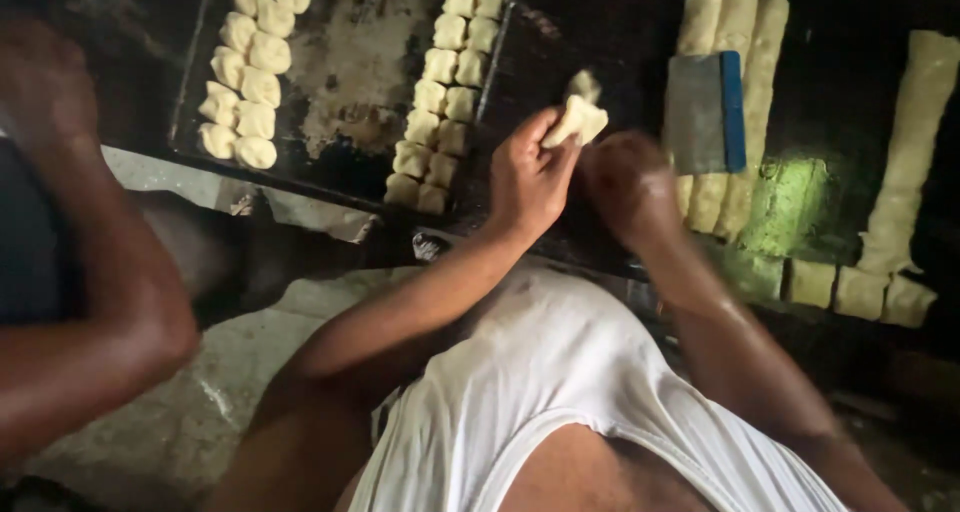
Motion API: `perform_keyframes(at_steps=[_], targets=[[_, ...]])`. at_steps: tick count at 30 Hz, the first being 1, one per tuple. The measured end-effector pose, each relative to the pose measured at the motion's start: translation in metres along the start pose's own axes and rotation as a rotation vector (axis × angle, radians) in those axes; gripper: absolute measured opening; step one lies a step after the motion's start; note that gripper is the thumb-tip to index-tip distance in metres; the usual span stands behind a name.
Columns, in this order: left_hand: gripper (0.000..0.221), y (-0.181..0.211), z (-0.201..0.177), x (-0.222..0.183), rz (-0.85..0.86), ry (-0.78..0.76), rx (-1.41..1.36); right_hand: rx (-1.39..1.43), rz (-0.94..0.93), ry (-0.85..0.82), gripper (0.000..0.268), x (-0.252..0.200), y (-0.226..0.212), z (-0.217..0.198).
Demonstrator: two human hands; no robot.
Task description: Manually shaping pieces of dough into rolls or small pastries and placing them onto baking sheets.
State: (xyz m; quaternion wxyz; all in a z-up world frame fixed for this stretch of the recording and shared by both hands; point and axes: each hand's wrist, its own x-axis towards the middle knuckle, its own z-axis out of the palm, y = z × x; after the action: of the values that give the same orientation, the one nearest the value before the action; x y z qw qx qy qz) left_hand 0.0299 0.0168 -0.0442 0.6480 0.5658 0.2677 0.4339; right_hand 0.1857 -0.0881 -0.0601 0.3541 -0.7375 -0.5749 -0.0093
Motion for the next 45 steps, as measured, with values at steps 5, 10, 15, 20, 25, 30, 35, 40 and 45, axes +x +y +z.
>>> perform_keyframes(at_steps=[5,10,15,20,25,30,35,40,45], targets=[[0.021,-0.069,0.012,0.021,-0.014,-0.031,0.321,-0.087,-0.322,-0.328,0.018,0.01,-0.049,-0.019],[0.023,-0.044,0.01,0.029,-0.248,-0.158,0.137,0.105,0.35,-0.911,0.015,0.034,-0.069,-0.086],[0.021,0.029,0.02,0.005,-0.075,-0.399,0.202,0.38,0.59,-0.236,0.015,0.029,-0.042,-0.074],[0.03,0.056,0.034,-0.003,-0.195,-0.412,0.44,0.843,0.514,-0.329,0.018,0.023,-0.015,-0.075],[0.028,0.026,0.043,-0.01,-0.278,-0.299,-0.045,0.008,-0.02,0.091,0.031,0.001,-0.038,-0.081],[0.025,0.065,0.043,-0.011,-0.64,-0.266,-0.182,-0.213,-0.307,0.101,0.043,-0.013,-0.025,-0.089],[0.013,0.052,0.045,-0.022,-0.007,-0.337,0.046,0.122,-0.103,-0.018,0.013,-0.002,0.012,-0.09],[0.023,0.063,0.028,-0.02,0.033,-0.39,0.259,0.963,0.524,-0.246,0.018,0.028,-0.015,-0.101],[0.031,0.048,0.024,-0.017,-0.023,-0.37,-0.112,0.98,0.4,-0.405,0.008,0.037,-0.026,-0.104]])
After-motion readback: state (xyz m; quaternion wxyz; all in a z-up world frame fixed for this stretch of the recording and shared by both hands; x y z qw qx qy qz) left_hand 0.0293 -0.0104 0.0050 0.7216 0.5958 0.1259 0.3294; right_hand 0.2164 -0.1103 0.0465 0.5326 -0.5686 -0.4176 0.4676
